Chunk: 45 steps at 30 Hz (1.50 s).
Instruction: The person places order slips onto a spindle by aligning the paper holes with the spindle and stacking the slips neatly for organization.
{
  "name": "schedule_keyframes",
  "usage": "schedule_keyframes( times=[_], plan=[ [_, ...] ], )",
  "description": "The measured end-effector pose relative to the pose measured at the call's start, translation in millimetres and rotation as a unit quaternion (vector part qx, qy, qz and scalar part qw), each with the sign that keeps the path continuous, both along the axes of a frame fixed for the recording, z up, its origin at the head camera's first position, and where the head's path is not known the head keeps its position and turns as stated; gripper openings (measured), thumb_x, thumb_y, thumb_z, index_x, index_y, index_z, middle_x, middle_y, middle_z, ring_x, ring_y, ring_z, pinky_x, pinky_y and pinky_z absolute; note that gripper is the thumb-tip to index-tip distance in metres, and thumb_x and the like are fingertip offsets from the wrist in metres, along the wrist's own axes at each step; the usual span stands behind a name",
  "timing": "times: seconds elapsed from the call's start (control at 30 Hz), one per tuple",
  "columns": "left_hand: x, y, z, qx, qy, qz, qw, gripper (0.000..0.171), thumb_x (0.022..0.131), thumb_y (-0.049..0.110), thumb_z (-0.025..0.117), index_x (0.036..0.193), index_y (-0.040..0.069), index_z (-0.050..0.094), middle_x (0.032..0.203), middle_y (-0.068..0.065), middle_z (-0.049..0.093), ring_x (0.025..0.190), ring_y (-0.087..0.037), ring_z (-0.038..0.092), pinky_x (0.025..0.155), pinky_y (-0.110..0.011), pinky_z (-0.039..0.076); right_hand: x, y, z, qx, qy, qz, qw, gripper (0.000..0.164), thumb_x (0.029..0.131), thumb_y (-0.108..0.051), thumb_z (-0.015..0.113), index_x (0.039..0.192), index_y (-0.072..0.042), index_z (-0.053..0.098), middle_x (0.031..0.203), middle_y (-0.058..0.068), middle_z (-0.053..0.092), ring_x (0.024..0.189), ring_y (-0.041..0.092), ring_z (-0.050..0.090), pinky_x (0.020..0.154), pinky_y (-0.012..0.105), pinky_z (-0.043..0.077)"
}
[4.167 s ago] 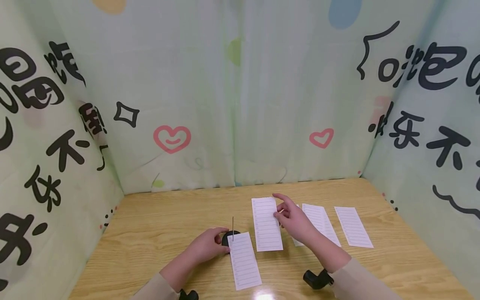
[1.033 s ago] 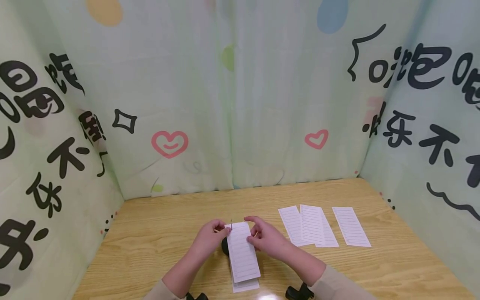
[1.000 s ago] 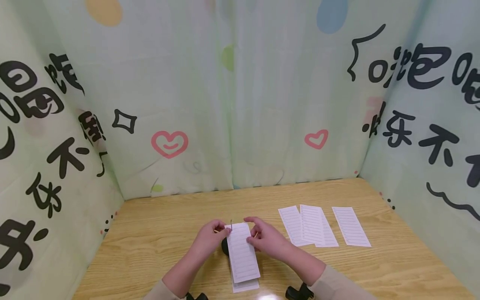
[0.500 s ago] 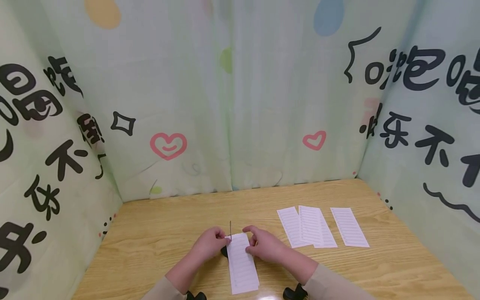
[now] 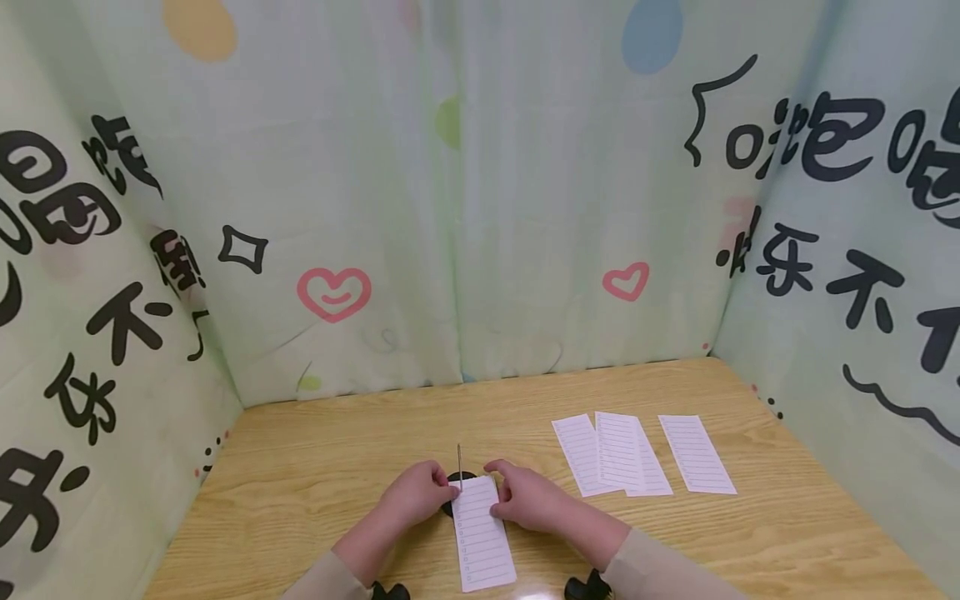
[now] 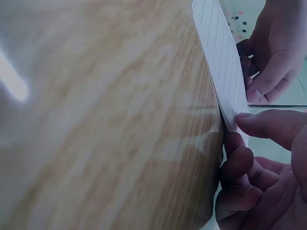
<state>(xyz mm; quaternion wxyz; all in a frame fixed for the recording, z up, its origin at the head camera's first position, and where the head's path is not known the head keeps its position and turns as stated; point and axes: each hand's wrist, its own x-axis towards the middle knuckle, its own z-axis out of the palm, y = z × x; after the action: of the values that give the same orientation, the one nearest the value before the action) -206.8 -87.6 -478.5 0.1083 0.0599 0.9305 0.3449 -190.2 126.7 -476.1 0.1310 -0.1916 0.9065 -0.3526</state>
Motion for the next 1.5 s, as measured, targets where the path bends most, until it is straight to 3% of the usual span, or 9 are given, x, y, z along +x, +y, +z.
schedule_keyframes(
  times=[0.3,0.47,0.67,0.83,1.17,1.5],
  plan=[
    [1.1,-8,-0.5,0.000,0.008,0.013,0.9999,0.030,0.083,0.025,0.080,0.095,0.008,0.058,0.083,-0.002,0.054,0.075,-0.019,0.050,0.068,-0.036,0.041,0.6,15,3.6,-0.009,0.021,0.000,1.000,0.053,0.088,-0.015,0.073,0.135,-0.003,0.052,0.078,-0.005,0.056,0.064,0.009,0.050,0.057,0.027,0.042],
    [2.6,-13,-1.4,0.010,0.006,-0.008,0.9999,0.040,0.081,0.025,0.082,0.109,0.005,0.060,0.084,-0.002,0.053,0.074,-0.018,0.050,0.067,-0.035,0.040,-3.9,35,5.5,0.003,0.032,-0.021,0.999,0.046,0.090,-0.019,0.073,0.131,-0.005,0.057,0.083,-0.005,0.055,0.065,0.011,0.049,0.060,0.029,0.041],
    [2.5,-16,0.1,0.029,-0.001,-0.045,0.9986,0.051,0.081,0.021,0.081,0.124,0.001,0.061,0.083,-0.002,0.052,0.072,-0.018,0.048,0.064,-0.032,0.038,-10.7,62,10.1,0.024,0.043,-0.081,0.996,0.043,0.089,-0.020,0.074,0.128,-0.008,0.061,0.085,-0.003,0.053,0.063,0.013,0.044,0.060,0.030,0.037],
    [2.0,-18,-0.7,0.037,0.000,-0.063,0.9973,0.049,0.083,0.020,0.080,0.126,0.004,0.062,0.083,-0.002,0.053,0.072,-0.017,0.049,0.063,-0.031,0.038,-17.3,91,15.9,0.029,0.040,-0.121,0.991,0.044,0.090,-0.018,0.073,0.130,-0.006,0.060,0.087,0.000,0.052,0.058,0.013,0.039,0.057,0.030,0.035],
    [1.2,-21,-3.1,0.055,-0.003,-0.080,0.9952,0.046,0.085,0.013,0.076,0.128,0.004,0.062,0.085,-0.002,0.053,0.072,-0.017,0.049,0.062,-0.030,0.039,-36.6,155,18.4,0.061,0.040,-0.175,0.982,0.054,0.093,-0.026,0.069,0.138,-0.003,0.052,0.093,0.006,0.054,0.065,0.019,0.042,0.059,0.033,0.035],
    [-0.9,-19,-4.7,0.062,-0.014,-0.081,0.9947,0.047,0.085,0.012,0.076,0.129,0.006,0.062,0.086,-0.002,0.054,0.073,-0.017,0.049,0.062,-0.030,0.039,-43.7,183,22.7,0.090,0.019,-0.199,0.976,0.062,0.094,-0.032,0.068,0.142,0.002,0.047,0.089,0.009,0.051,0.072,0.022,0.044,0.061,0.034,0.035]
  ],
)
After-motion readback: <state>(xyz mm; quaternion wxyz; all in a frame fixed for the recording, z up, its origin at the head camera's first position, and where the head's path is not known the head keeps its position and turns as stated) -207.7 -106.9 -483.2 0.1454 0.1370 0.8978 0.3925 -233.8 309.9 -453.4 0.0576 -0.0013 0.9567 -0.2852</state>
